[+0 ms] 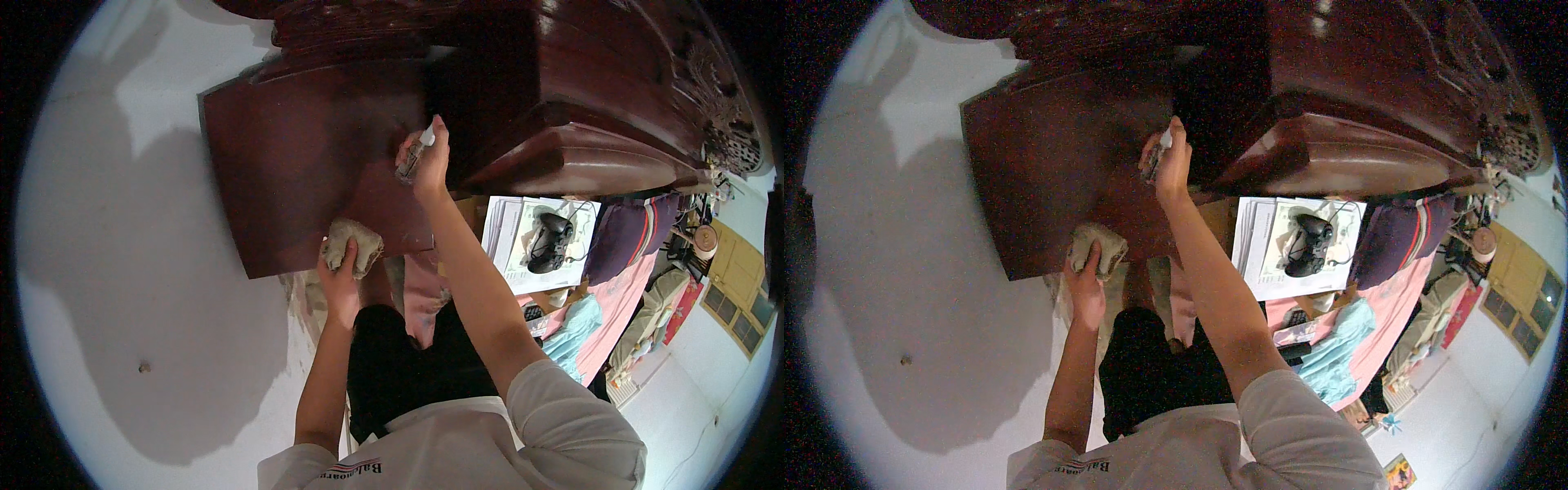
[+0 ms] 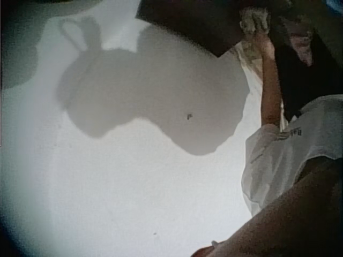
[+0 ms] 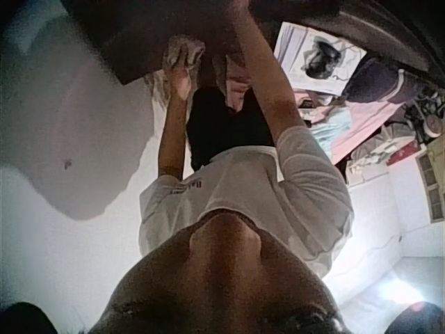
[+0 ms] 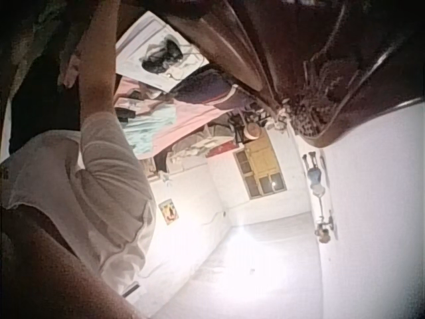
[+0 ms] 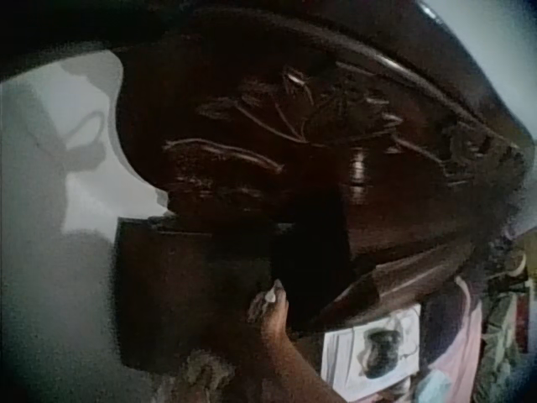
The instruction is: The person wipes down a wooden headboard and the side of a nightstand using a cloth and a spray bottle.
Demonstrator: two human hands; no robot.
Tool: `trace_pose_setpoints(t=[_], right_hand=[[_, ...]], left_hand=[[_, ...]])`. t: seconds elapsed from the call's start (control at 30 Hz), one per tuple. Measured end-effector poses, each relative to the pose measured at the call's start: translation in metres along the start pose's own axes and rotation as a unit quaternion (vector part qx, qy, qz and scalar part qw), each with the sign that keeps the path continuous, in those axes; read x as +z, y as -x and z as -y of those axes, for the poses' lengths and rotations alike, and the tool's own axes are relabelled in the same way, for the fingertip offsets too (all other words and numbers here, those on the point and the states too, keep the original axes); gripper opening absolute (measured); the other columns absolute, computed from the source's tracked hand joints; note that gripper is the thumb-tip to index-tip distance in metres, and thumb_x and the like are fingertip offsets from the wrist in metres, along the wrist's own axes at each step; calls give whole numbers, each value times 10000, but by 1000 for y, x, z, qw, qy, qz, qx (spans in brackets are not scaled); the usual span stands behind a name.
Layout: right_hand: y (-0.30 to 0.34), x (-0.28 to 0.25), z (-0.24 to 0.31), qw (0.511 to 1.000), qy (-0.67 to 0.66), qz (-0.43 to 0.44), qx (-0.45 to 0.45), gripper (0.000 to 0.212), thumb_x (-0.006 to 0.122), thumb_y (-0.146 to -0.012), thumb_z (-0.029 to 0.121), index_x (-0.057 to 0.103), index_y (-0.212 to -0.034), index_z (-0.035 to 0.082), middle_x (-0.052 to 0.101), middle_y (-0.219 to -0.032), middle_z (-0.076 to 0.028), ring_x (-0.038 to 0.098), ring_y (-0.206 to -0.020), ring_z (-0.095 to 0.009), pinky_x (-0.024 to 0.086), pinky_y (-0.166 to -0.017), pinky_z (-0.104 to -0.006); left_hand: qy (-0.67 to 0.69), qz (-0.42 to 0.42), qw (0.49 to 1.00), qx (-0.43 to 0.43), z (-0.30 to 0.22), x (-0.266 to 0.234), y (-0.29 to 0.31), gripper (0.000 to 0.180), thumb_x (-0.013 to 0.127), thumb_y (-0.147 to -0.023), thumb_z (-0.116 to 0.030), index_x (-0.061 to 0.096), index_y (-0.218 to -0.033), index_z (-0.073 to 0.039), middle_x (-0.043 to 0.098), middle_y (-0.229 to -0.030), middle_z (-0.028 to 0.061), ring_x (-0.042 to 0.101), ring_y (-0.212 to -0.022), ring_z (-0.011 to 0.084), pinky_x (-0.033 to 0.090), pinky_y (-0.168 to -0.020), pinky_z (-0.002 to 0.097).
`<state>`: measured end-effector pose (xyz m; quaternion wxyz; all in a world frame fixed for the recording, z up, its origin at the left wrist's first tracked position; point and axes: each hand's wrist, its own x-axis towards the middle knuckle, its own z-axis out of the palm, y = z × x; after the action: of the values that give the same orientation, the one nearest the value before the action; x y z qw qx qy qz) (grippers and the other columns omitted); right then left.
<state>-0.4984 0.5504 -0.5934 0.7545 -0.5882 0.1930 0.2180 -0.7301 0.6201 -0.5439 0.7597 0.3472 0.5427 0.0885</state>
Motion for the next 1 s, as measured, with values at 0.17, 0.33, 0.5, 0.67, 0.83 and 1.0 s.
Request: trace_pose_setpoints(t=[0.17, 0.33, 0.5, 0.67, 0.83, 1.0], right_hand=[[16, -18, 0, 996, 69, 47, 18, 606, 389, -994, 551, 561, -689, 56, 552, -560, -104, 548, -501, -229, 441, -512, -344], [28, -25, 5, 995, 88, 36, -2, 635, 470, -987, 589, 573, -670, 48, 565, -574, -83, 549, -507, -189, 429, -511, -324], [61, -56, 34, 963, 206, 161, 61, 495, 678, -948, 477, 599, -696, 57, 585, -608, -62, 576, -586, -147, 439, -558, -309], [91, -99, 128, 764, 536, 352, -71, 290, 799, -863, 262, 662, -798, 15, 664, -725, -106, 646, -693, -199, 496, -677, -343], [90, -151, 224, 631, 678, 371, -63, 285, 778, -804, 267, 704, -918, 17, 705, -885, -214, 688, -852, -396, 540, -787, -432], [73, -181, 283, 491, 801, 330, -90, 195, 762, -788, 227, 727, -877, 58, 730, -919, -137, 676, -909, -362, 529, -849, -444]], left_hand=[[8, 7, 1000, 9, 3, 5, 1, 467, 751, -931, -144, 535, -1319, -2, 602, -1243, 70, 573, -1102, 158, 488, -925, 304], [7, -8, 1000, 17, 11, 9, -4, 441, 735, -936, -123, 542, -1310, 7, 610, -1241, 73, 577, -1102, 168, 485, -939, 313], [-37, -2, 998, 46, 14, 23, -6, 411, 722, -950, -144, 563, -1294, 15, 617, -1248, 81, 587, -1102, 184, 484, -950, 325], [-108, 81, 983, 125, 12, 59, -32, 390, 714, -942, -140, 583, -1275, 16, 669, -1161, 100, 626, -1041, 196, 502, -933, 351], [-302, 150, 896, 288, 8, 140, -65, 449, 705, -824, -67, 587, -1248, 24, 690, -1126, 237, 677, -1044, 394, 545, -888, 433], [-537, 140, 784, 278, 25, 197, -86, 369, 712, -803, -92, 647, -1154, 6, 688, -1087, 247, 675, -1034, 411, 560, -899, 491]])
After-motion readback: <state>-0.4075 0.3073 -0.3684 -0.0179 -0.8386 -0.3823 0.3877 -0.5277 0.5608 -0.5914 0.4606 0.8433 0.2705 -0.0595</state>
